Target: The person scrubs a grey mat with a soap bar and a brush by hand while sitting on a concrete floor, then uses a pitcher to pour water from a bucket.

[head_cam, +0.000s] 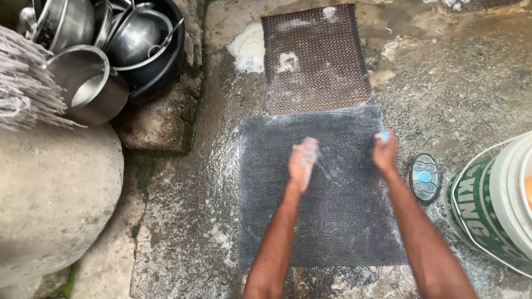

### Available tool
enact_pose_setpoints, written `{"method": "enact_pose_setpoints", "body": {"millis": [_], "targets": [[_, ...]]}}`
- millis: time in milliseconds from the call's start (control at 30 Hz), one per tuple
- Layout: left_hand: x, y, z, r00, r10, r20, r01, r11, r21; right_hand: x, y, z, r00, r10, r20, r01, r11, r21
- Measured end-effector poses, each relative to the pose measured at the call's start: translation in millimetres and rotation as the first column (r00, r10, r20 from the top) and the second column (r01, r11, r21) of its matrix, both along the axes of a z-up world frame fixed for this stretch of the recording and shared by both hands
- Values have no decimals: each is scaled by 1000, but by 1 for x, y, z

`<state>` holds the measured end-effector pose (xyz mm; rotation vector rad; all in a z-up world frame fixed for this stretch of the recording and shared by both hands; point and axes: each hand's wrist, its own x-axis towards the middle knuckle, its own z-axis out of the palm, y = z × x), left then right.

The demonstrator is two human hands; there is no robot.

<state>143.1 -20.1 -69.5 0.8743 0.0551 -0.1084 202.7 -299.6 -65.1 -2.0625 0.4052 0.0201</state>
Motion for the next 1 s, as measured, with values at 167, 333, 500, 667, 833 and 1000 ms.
{"method": "enact_pose_setpoints", "body": {"millis": [167, 333, 500, 667, 833, 1000], "targets": [[11, 48, 8, 961, 166, -222, -246, 879, -408, 9, -75, -7, 998, -64, -13, 38, 732, -680], [22, 48, 6, 965, 232, -126, -223, 972, 79, -3, -55, -7, 987, 69, 142, 115, 299, -947], [20, 18, 18, 975, -219, 20, -17, 16, 1000, -38, 86, 33, 886, 464, 28, -393, 781, -486], [25, 19, 46, 892, -409, -194, -28, -478, 878, -44, 121, 33, 831, 549, -91, -407, 487, -773], [63, 46, 47, 930, 360, -70, 253, -492, 833, -38, 129, 18, 956, 249, -156, -283, 641, -713], [22, 48, 60, 875, -461, -150, -68, -423, 903, -35, 115, 7, 789, 609, -80, -415, 431, -801]]}}
